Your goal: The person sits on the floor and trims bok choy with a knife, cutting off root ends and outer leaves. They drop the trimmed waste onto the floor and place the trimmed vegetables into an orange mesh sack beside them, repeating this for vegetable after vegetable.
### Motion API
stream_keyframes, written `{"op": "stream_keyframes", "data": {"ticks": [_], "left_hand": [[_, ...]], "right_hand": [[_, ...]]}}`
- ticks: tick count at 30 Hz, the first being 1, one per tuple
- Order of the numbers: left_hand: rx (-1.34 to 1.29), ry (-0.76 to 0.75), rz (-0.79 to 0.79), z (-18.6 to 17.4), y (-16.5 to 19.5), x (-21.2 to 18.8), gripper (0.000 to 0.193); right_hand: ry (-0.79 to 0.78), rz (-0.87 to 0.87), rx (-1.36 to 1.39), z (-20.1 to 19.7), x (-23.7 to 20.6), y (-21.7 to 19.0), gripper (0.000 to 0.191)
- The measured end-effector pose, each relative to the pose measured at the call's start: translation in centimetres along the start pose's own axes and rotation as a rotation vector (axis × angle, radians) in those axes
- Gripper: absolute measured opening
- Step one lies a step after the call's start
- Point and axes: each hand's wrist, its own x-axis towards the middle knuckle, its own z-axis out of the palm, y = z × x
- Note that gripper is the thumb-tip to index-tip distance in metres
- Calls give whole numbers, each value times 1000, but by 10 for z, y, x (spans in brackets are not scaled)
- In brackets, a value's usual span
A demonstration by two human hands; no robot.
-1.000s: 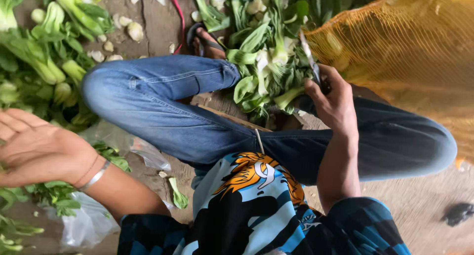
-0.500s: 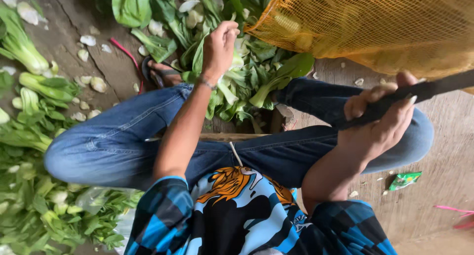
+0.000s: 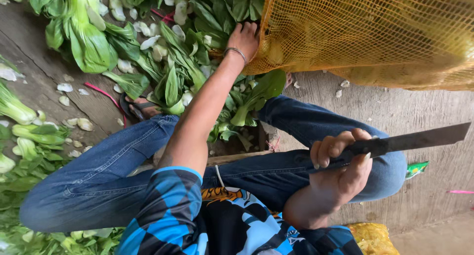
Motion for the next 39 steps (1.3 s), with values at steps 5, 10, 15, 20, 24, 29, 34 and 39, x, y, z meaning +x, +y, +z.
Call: {"op": "stream_keyframes", "data": {"ticks": [5, 10, 15, 20, 24, 29, 34, 39], "left_hand": [[-28, 197, -147, 11, 4, -4, 31], [-97, -11, -186, -4, -4, -27, 31], [-364, 479, -379, -61, -61, -104, 71], [-420, 960, -501, -140, -94, -220, 93], [-516, 1099, -486, -166, -84, -304, 94], [-954, 1100, -499, -154, -42, -361, 99], [-1148, 1136, -574, -154, -10, -380, 104], [-867, 1088, -583, -169, 11, -376, 105]], "right_hand": [[-26, 3, -10, 0, 1, 3, 40], [-31, 1, -12, 3, 6, 7, 39], [-148, 19, -50, 16, -3, 15, 39], [-518, 17, -681, 56, -21, 26, 45], [-957, -327, -1013, 102, -40, 25, 53], [-1172, -354, -1176, 141, -63, 19, 51], [-1213, -363, -1285, 164, -72, 19, 55], [-1082, -443, -1257, 185, -78, 49, 90]]}}
